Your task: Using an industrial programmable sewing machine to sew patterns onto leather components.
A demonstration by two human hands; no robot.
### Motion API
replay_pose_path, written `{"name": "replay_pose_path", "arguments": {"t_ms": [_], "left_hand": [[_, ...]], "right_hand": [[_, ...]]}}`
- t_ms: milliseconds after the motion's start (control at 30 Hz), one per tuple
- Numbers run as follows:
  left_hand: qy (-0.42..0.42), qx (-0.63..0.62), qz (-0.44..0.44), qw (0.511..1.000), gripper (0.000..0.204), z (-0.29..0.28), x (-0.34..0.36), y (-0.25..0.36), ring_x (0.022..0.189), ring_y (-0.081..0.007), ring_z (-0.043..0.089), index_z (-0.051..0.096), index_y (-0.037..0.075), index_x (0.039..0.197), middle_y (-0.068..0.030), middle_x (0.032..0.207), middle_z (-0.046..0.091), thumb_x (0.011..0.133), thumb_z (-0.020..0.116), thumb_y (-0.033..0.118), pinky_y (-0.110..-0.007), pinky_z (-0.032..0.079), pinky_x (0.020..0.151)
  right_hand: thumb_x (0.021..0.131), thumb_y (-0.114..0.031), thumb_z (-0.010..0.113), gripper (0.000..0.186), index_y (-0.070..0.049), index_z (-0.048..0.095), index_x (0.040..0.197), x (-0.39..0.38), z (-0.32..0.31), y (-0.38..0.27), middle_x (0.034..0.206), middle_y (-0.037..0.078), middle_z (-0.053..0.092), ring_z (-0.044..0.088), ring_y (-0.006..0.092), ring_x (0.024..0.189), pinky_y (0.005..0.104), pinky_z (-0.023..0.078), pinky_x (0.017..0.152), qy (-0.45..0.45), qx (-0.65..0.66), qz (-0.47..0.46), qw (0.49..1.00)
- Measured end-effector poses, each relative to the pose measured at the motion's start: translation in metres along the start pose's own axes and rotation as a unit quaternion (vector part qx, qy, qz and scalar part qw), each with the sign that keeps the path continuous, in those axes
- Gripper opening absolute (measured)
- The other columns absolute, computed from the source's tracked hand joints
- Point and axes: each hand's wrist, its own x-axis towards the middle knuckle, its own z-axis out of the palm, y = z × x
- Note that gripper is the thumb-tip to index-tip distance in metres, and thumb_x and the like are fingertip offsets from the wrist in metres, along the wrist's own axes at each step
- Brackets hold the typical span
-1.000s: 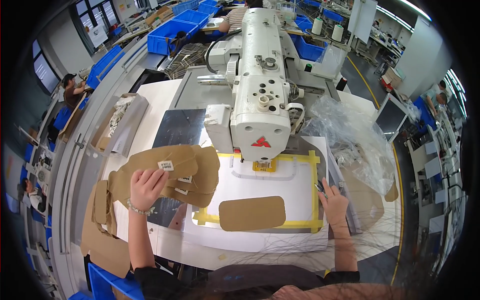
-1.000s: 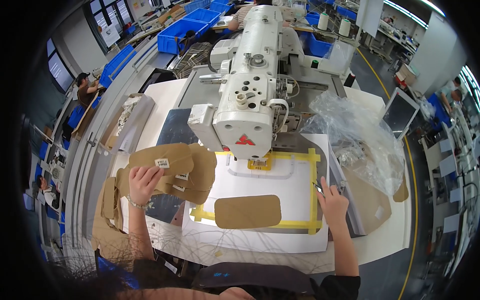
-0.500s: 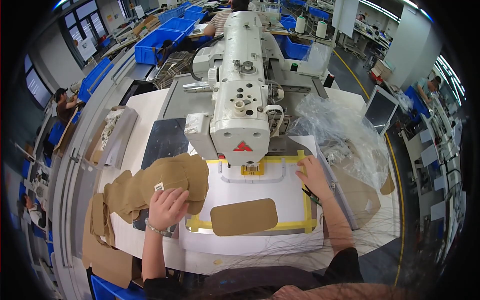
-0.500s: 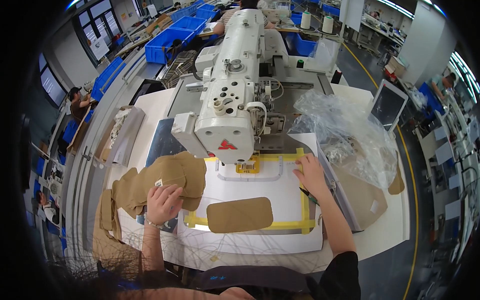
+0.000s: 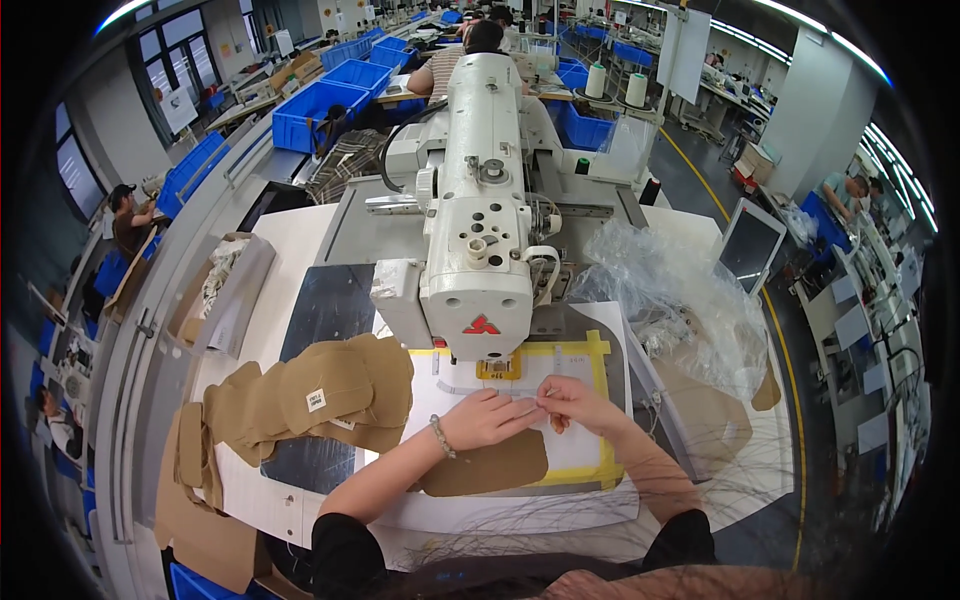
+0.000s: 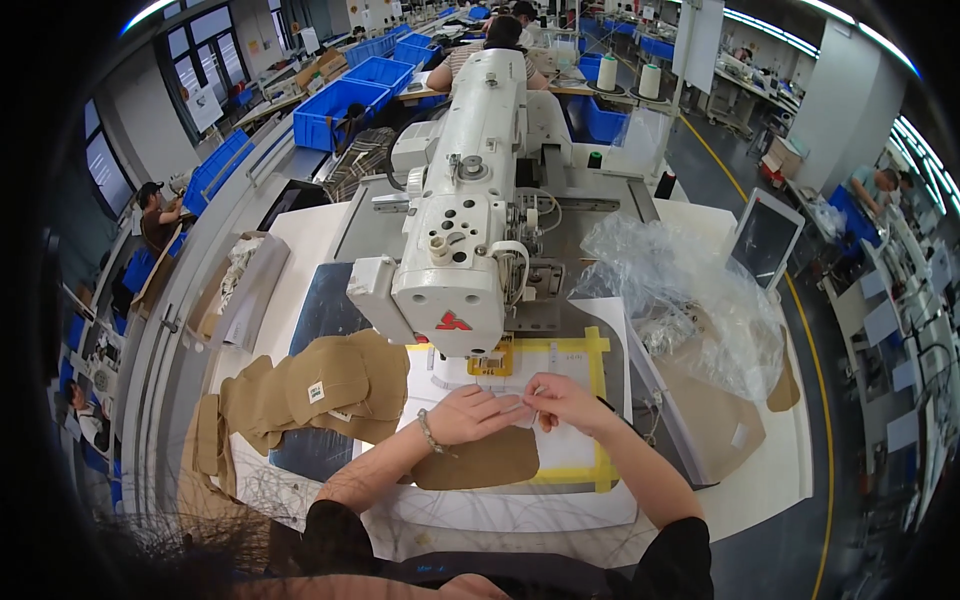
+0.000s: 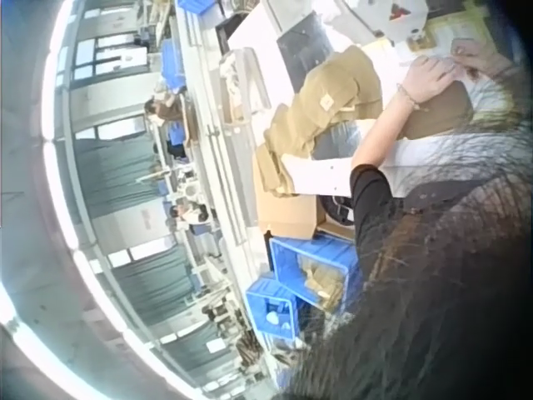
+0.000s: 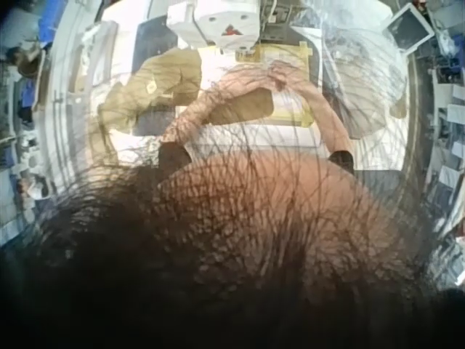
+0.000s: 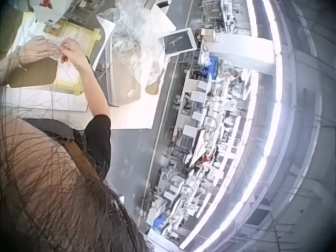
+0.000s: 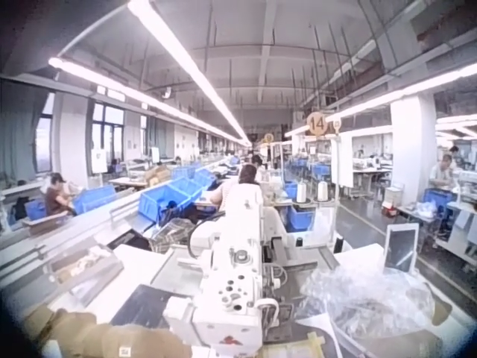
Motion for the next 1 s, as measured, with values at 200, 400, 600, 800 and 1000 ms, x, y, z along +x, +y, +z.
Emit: {"name": "replay_pose_path", "arguments": {"t_ms": [200, 400, 600, 800, 1000], "left_hand": [[0.025, -0.101, -0.037, 0.994, 0.029, 0.024, -0.018, -0.006, 0.071, -0.0146, 0.062, 0.064, 0.007, 0.104, -0.0019, 0.104, 0.064, 0.075, 0.060, 0.011, -0.028, 0.049, 0.056], [-0.067, -0.094, -0.094, 0.989, 0.035, 0.042, -0.035, -0.024, 0.094, -0.0194, 0.066, 0.062, 0.008, 0.112, -0.0059, 0.113, 0.064, 0.077, 0.061, 0.011, -0.031, 0.056, 0.073], [-0.119, -0.132, -0.114, 0.978, 0.039, 0.029, -0.035, -0.028, 0.107, -0.0210, 0.062, 0.057, 0.008, 0.125, -0.0075, 0.119, 0.061, 0.087, 0.061, 0.019, -0.032, 0.053, 0.086], [-0.181, -0.189, -0.152, 0.953, 0.057, 0.013, -0.044, -0.029, 0.120, -0.0272, 0.053, 0.044, 0.007, 0.138, -0.0131, 0.134, 0.051, 0.089, 0.060, 0.030, -0.038, 0.043, 0.102], [-0.188, -0.187, -0.147, 0.953, 0.065, 0.009, -0.054, -0.030, 0.125, -0.0314, 0.048, 0.039, 0.006, 0.141, -0.0160, 0.138, 0.047, 0.090, 0.056, 0.042, -0.043, 0.035, 0.109]], "right_hand": [[0.090, -0.021, 0.064, 0.022, -0.007, 0.052, 0.103, 0.008, 0.015, 0.009, 0.085, 0.001, 0.058, 0.059, 0.0085, 0.058, 0.0225, 0.040, 0.047, 0.094, -0.013, -0.023, 0.995], [0.081, -0.019, 0.070, 0.024, -0.014, 0.065, 0.104, 0.014, 0.008, 0.018, 0.094, 0.006, 0.053, 0.058, 0.0179, 0.073, 0.0322, 0.044, 0.062, 0.219, -0.414, -0.254, 0.847], [0.081, -0.028, 0.068, 0.031, -0.021, 0.068, 0.111, 0.012, 0.017, 0.017, 0.097, 0.004, 0.052, 0.053, 0.0220, 0.089, 0.0362, 0.040, 0.074, 0.197, -0.552, -0.279, 0.760], [0.082, -0.034, 0.066, 0.034, -0.023, 0.066, 0.115, 0.010, 0.024, 0.020, 0.103, 0.005, 0.051, 0.051, 0.0214, 0.094, 0.0367, 0.037, 0.076, 0.192, -0.607, -0.258, 0.726], [0.083, -0.035, 0.066, 0.035, -0.021, 0.065, 0.114, 0.013, 0.030, 0.017, 0.105, 0.006, 0.051, 0.050, 0.0226, 0.094, 0.0372, 0.037, 0.076, 0.206, -0.635, -0.258, 0.698]]}}
